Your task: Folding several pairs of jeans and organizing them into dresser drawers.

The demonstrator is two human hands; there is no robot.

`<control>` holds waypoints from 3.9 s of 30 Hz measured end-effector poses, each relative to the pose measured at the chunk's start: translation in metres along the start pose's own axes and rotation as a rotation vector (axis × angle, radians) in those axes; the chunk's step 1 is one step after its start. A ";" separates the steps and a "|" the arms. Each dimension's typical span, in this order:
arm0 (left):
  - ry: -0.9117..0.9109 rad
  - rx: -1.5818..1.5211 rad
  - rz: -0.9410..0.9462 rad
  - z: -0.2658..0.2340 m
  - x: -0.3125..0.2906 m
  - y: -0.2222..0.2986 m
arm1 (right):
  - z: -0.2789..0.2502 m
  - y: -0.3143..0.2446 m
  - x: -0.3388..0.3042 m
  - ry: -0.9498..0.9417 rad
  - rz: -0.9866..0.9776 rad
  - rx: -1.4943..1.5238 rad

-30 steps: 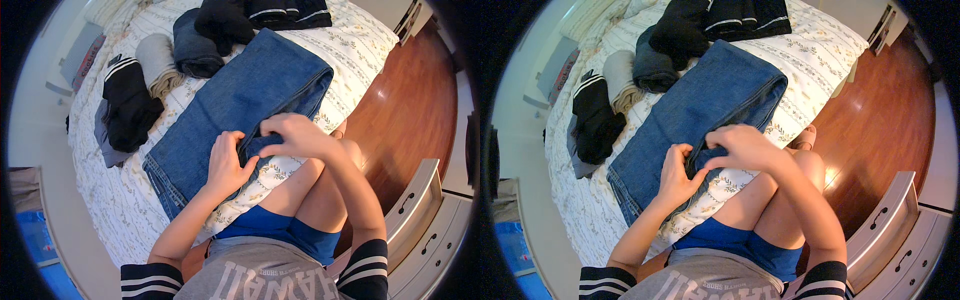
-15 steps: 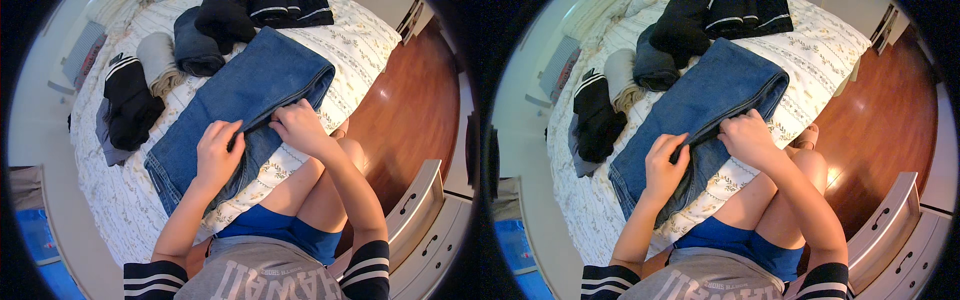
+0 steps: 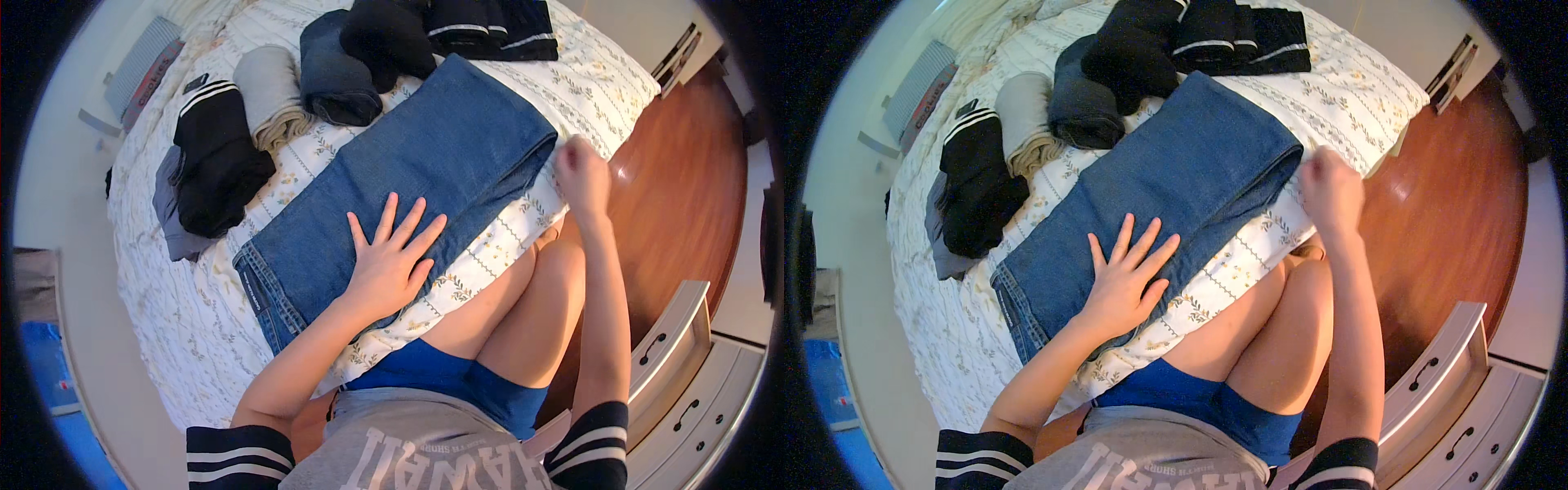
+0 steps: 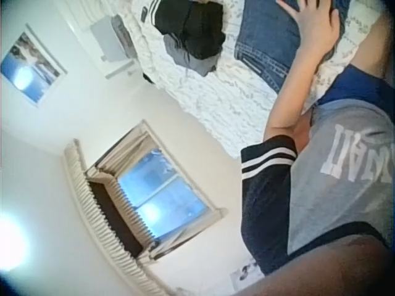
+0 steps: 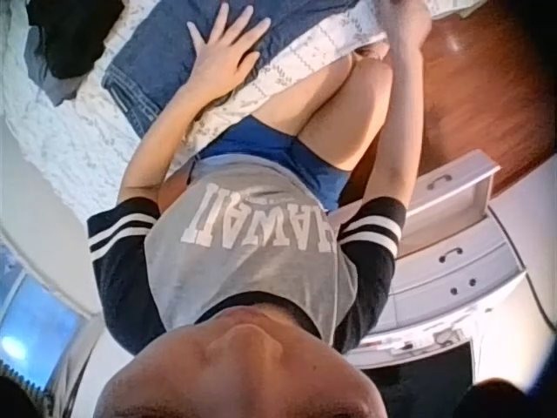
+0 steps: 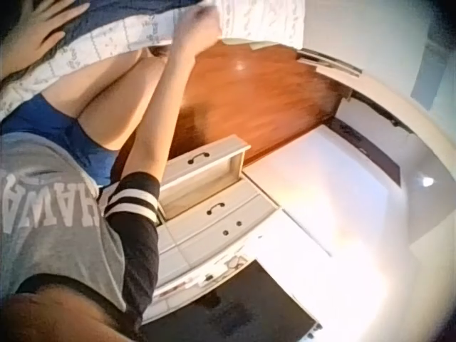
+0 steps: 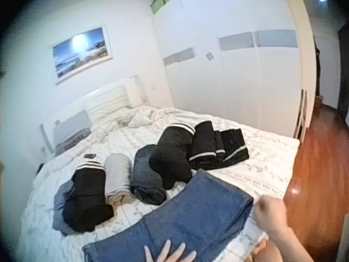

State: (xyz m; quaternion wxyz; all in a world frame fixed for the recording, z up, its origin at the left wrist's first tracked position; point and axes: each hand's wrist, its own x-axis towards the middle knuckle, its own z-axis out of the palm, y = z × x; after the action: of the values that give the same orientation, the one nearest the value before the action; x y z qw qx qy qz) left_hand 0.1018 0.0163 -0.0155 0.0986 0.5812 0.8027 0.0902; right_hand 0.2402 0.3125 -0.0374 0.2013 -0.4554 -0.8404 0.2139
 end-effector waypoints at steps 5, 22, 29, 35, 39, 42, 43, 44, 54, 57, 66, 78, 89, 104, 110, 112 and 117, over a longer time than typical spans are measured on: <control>-0.050 -0.030 0.019 0.003 0.002 0.001 | 0.013 -0.114 -0.011 0.223 -0.721 0.064; -0.104 0.116 -0.168 -0.020 -0.040 -0.020 | 0.074 -0.155 -0.136 -0.329 -0.808 0.239; -0.233 -0.151 -0.160 -0.104 -0.172 -0.110 | 0.074 -0.169 -0.148 -0.259 -0.861 -0.087; -0.083 0.369 0.425 -0.077 -0.168 -0.165 | 0.068 -0.197 -0.181 -0.369 -0.800 -0.132; 0.063 0.210 0.607 -0.071 -0.140 -0.186 | 0.065 -0.210 -0.197 -0.361 -0.709 -0.109; 0.050 0.047 0.608 -0.069 -0.134 -0.199 | 0.058 -0.222 -0.209 -0.428 -0.662 -0.097; 0.030 0.031 0.605 -0.075 -0.130 -0.197 | 0.059 -0.223 -0.214 -0.447 -0.683 -0.114; 0.028 0.028 0.616 -0.078 -0.126 -0.196 | 0.061 -0.224 -0.218 -0.466 -0.705 -0.131; -0.226 0.112 0.579 -0.103 -0.099 -0.201 | 0.069 -0.216 -0.228 -0.444 -0.689 -0.078; -0.467 -0.058 0.454 -0.141 -0.087 -0.189 | 0.066 -0.212 -0.225 -0.474 -0.679 -0.048; -0.101 -0.271 -0.098 -0.115 -0.086 -0.188 | 0.069 -0.221 -0.231 -0.465 -0.630 -0.033; -0.292 -0.617 -0.294 -0.117 -0.081 -0.214 | 0.069 -0.235 -0.242 -0.426 -0.654 0.118; 0.112 -0.067 0.198 -0.100 -0.036 -0.150 | 0.069 -0.244 -0.251 -0.531 -0.699 0.037; 0.008 -0.152 0.438 -0.046 0.030 -0.096 | 0.014 -0.018 0.018 -0.069 -0.182 0.350; 0.080 0.036 0.269 -0.014 0.059 -0.089 | 0.011 0.000 0.013 0.078 -0.620 -0.290; 0.038 0.020 0.262 -0.014 0.062 -0.087 | 0.001 0.001 0.012 0.039 -0.577 -0.274; 0.020 -0.009 0.241 -0.016 0.061 -0.087 | -0.070 -0.048 0.022 -0.335 -0.471 -0.354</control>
State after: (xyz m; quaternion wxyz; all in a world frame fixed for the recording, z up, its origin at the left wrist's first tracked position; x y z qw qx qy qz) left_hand -0.0005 0.0469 -0.0255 0.0816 0.6720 0.7276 0.1110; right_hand 0.2340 0.3194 0.0496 0.0219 -0.2353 -0.9680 0.0842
